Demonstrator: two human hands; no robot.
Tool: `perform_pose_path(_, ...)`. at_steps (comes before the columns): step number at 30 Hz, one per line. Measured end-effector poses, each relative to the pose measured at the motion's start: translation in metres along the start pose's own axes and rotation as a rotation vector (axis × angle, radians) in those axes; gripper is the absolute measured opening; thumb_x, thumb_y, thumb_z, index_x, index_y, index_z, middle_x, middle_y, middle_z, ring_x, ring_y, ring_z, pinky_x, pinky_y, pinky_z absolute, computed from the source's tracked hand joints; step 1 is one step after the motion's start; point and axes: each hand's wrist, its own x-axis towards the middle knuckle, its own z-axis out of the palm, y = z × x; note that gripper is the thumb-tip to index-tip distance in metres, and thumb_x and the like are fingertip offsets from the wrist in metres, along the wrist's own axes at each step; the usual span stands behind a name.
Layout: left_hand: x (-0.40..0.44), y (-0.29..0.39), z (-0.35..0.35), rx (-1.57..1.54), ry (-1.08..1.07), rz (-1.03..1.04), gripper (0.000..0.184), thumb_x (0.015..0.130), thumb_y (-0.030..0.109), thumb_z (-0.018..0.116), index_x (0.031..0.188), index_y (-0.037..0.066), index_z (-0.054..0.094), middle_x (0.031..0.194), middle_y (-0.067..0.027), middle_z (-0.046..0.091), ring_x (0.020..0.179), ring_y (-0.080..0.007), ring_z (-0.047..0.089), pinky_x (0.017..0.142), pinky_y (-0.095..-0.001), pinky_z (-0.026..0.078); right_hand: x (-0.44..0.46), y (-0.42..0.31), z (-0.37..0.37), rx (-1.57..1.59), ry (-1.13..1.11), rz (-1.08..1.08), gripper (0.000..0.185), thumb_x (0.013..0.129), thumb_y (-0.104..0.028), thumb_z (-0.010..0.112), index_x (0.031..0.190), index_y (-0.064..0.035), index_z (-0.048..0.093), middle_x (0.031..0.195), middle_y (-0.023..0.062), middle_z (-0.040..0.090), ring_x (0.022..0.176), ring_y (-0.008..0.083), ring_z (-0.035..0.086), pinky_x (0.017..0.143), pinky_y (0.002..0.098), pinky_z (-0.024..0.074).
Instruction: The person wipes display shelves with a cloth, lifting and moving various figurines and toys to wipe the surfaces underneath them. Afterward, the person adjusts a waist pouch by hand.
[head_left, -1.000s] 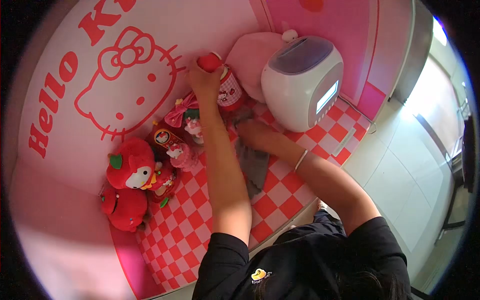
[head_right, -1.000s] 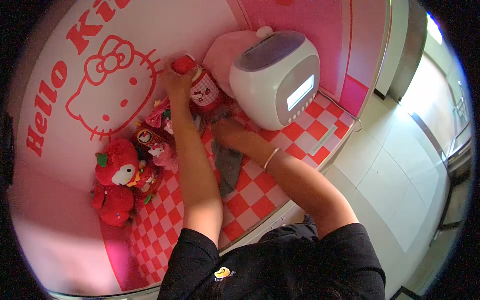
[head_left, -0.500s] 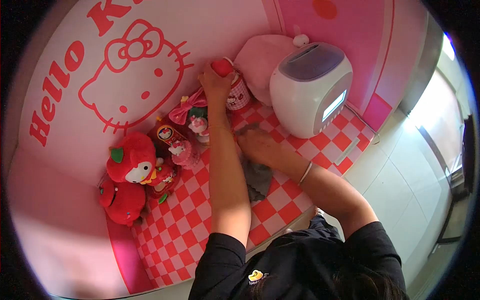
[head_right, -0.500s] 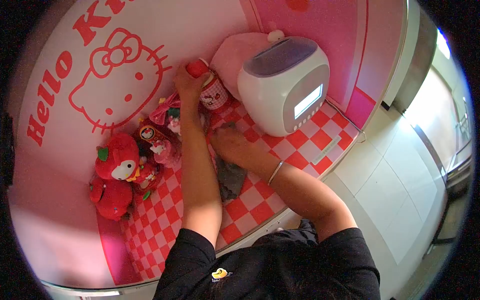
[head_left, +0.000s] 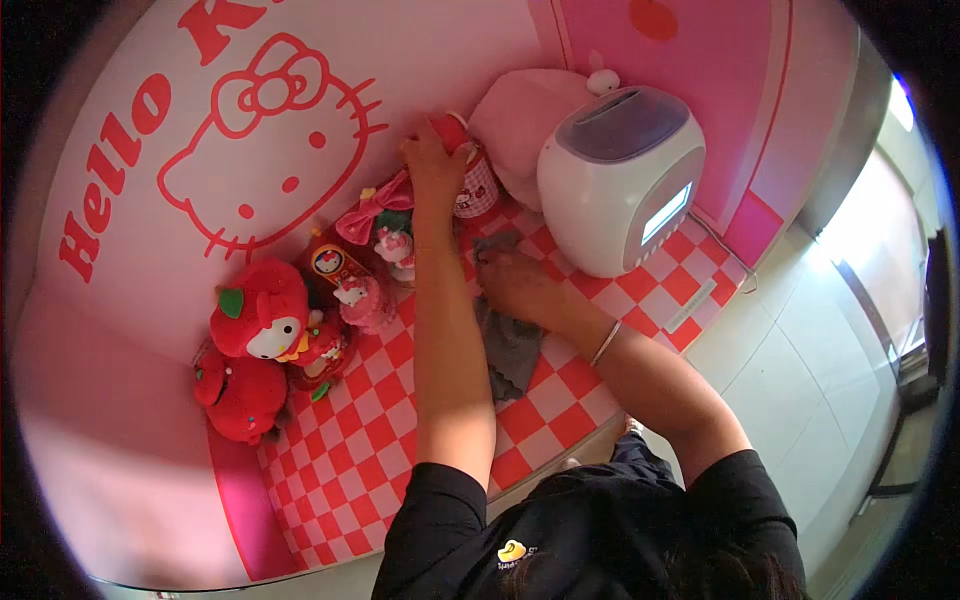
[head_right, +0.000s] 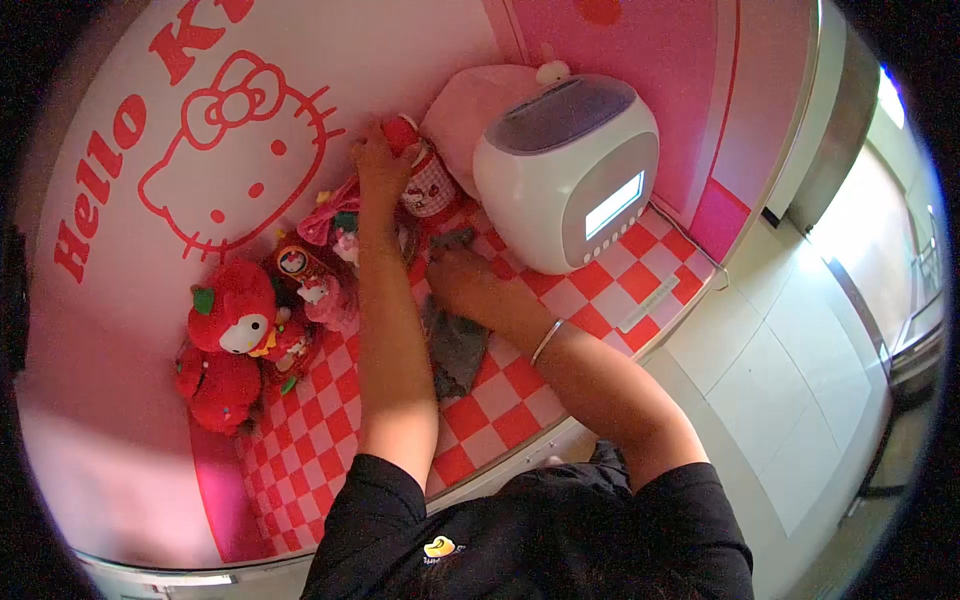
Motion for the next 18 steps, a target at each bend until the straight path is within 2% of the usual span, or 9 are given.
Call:
perform_pose_path(2,0.000,0.001,-0.003,0.022,-0.035,-0.016,0.059,0.070,0.020,0.072,0.119,0.001,0.045,0.109,-0.0256,0.053,0.101,-0.0411,0.047,0.089,-0.0471,0.041,0.001,-0.002,-0.004,0.037,-0.036,0.037,0.016,0.073,-0.006,0.054,0.083,0.0005,0.063,0.092,0.0175,0.062,0.077,0.0323,0.061,0.064,0.0396,0.0515)
perform_pose_path(4,0.001,-0.002,-0.003,0.026,-0.039,-0.007,0.060,0.070,0.020,0.072,0.120,0.001,0.045,0.110,-0.0256,0.053,0.101,-0.0410,0.047,0.089,-0.0471,0.041,0.002,0.006,0.010,0.025,0.005,-0.038,0.016,0.073,-0.011,0.055,0.082,-0.0019,0.065,0.087,0.0171,0.061,0.075,0.0349,0.057,0.063,0.0416,0.0502)
perform_pose_path(8,0.004,-0.006,-0.001,0.033,-0.062,0.031,0.063,0.071,0.021,0.072,0.123,0.001,0.044,0.113,-0.0257,0.052,0.100,-0.0409,0.047,0.089,-0.0469,0.041,0.001,0.018,0.032,0.057,0.090,-0.121,0.018,0.073,-0.011,0.055,0.085,-0.0005,0.064,0.087,0.0181,0.061,0.074,0.0352,0.057,0.062,0.0415,0.0499)
perform_pose_path(12,0.004,-0.005,-0.002,-0.010,-0.096,-0.005,0.065,0.071,0.022,0.073,0.125,0.001,0.044,0.118,-0.0252,0.049,0.100,-0.0409,0.047,0.090,-0.0472,0.041,0.004,0.010,0.019,0.022,-0.065,0.093,0.018,0.075,-0.009,0.052,0.085,0.0004,0.063,0.091,0.0158,0.062,0.076,0.0339,0.058,0.069,0.0404,0.0481)
perform_pose_path(18,0.001,0.015,-0.018,0.043,-0.116,-0.123,0.061,0.071,0.023,0.073,0.123,0.002,0.048,0.122,-0.0225,0.048,0.103,-0.0382,0.048,0.090,-0.0454,0.042,0.004,0.018,0.012,0.119,-0.099,0.037,0.018,0.074,-0.010,0.052,0.083,0.0002,0.064,0.091,0.0156,0.061,0.080,0.0318,0.056,0.074,0.0383,0.0458)
